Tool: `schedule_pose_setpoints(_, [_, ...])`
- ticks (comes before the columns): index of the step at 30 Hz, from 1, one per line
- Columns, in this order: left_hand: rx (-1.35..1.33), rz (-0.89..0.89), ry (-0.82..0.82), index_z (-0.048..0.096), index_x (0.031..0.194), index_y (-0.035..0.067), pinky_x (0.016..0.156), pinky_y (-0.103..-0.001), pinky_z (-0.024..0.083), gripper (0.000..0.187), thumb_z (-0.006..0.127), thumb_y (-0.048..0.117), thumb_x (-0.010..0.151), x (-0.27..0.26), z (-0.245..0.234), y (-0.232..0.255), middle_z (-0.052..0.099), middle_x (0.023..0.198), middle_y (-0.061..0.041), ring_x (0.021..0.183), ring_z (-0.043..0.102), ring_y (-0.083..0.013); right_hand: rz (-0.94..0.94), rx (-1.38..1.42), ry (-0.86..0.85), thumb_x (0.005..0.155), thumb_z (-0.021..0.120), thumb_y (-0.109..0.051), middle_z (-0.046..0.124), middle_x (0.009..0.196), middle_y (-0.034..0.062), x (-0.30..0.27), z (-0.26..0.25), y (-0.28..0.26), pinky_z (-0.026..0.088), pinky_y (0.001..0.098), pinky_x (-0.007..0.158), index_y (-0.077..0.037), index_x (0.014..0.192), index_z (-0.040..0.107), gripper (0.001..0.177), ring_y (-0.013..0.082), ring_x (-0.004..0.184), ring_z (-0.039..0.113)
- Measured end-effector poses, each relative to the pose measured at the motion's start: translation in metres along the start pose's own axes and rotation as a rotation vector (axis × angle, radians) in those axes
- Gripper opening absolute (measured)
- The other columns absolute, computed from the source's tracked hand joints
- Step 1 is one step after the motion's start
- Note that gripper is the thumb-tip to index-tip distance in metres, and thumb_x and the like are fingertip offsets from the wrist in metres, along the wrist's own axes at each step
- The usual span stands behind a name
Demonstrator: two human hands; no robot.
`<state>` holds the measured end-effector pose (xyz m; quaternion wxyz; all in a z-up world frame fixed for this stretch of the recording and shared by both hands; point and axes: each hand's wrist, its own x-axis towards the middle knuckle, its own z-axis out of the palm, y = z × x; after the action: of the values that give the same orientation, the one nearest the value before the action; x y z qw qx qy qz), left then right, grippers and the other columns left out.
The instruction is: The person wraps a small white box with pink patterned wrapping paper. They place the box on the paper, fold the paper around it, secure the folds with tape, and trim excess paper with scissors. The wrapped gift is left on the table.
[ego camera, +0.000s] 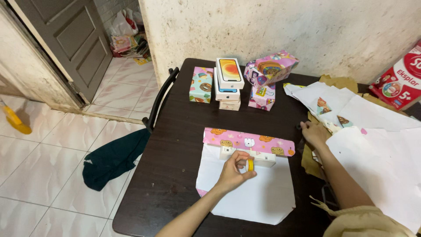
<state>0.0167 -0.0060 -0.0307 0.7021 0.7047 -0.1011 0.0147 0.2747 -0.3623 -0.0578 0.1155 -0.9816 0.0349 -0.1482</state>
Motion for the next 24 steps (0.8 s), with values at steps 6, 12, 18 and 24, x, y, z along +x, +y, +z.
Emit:
schedule_pose_setpoints(6, [-0.055,0.079,0.035,0.057,0.124,0.008,0.097,-0.031,0.046,0.057,0.085,0.012,0.075,0.001,0.001,-0.003,0.072,0.127,-0.004,0.106,0.061,-0.0129,-0.074,0.165,0.091,0.073,0.085,-0.041,0.074,0.089,0.0189,-0.021,-0.007,0.019,0.056,0.0479,0.078,-0.001,0.089,0.073,0.045,0.0376,0.084,0.071])
schedule_pose_setpoints(12, [0.026,0.087,0.005,0.059,0.125,0.008,0.102,-0.032,0.046,0.056,0.085,0.011,0.076,-0.001,-0.001,0.001,0.072,0.128,-0.003,0.114,0.064,-0.0133,0.121,-0.034,-0.149,0.083,0.085,-0.052,0.076,0.078,0.0239,-0.022,-0.017,0.032,0.056,0.0492,0.079,0.0,0.071,0.079,0.053,0.0407,0.079,0.072])
schedule_pose_setpoints(18, [0.044,0.079,-0.01,0.056,0.121,0.008,0.11,-0.036,0.045,0.059,0.087,0.008,0.07,-0.003,-0.006,0.009,0.074,0.126,-0.005,0.124,0.065,-0.0164,0.303,-0.096,-0.167,0.067,0.095,-0.049,0.076,0.096,0.0252,-0.004,-0.023,0.027,0.058,0.0485,0.079,0.008,0.087,0.076,0.063,0.0401,0.09,0.074])
schedule_pose_setpoints(24, [0.043,0.048,-0.021,0.055,0.121,0.008,0.115,-0.039,0.044,0.059,0.086,0.006,0.071,-0.004,-0.006,0.014,0.074,0.126,-0.004,0.127,0.064,-0.0166,0.318,-0.114,-0.242,0.064,0.096,-0.049,0.077,0.102,0.0234,0.007,-0.026,0.019,0.058,0.0487,0.082,0.006,0.095,0.077,0.066,0.0389,0.096,0.073])
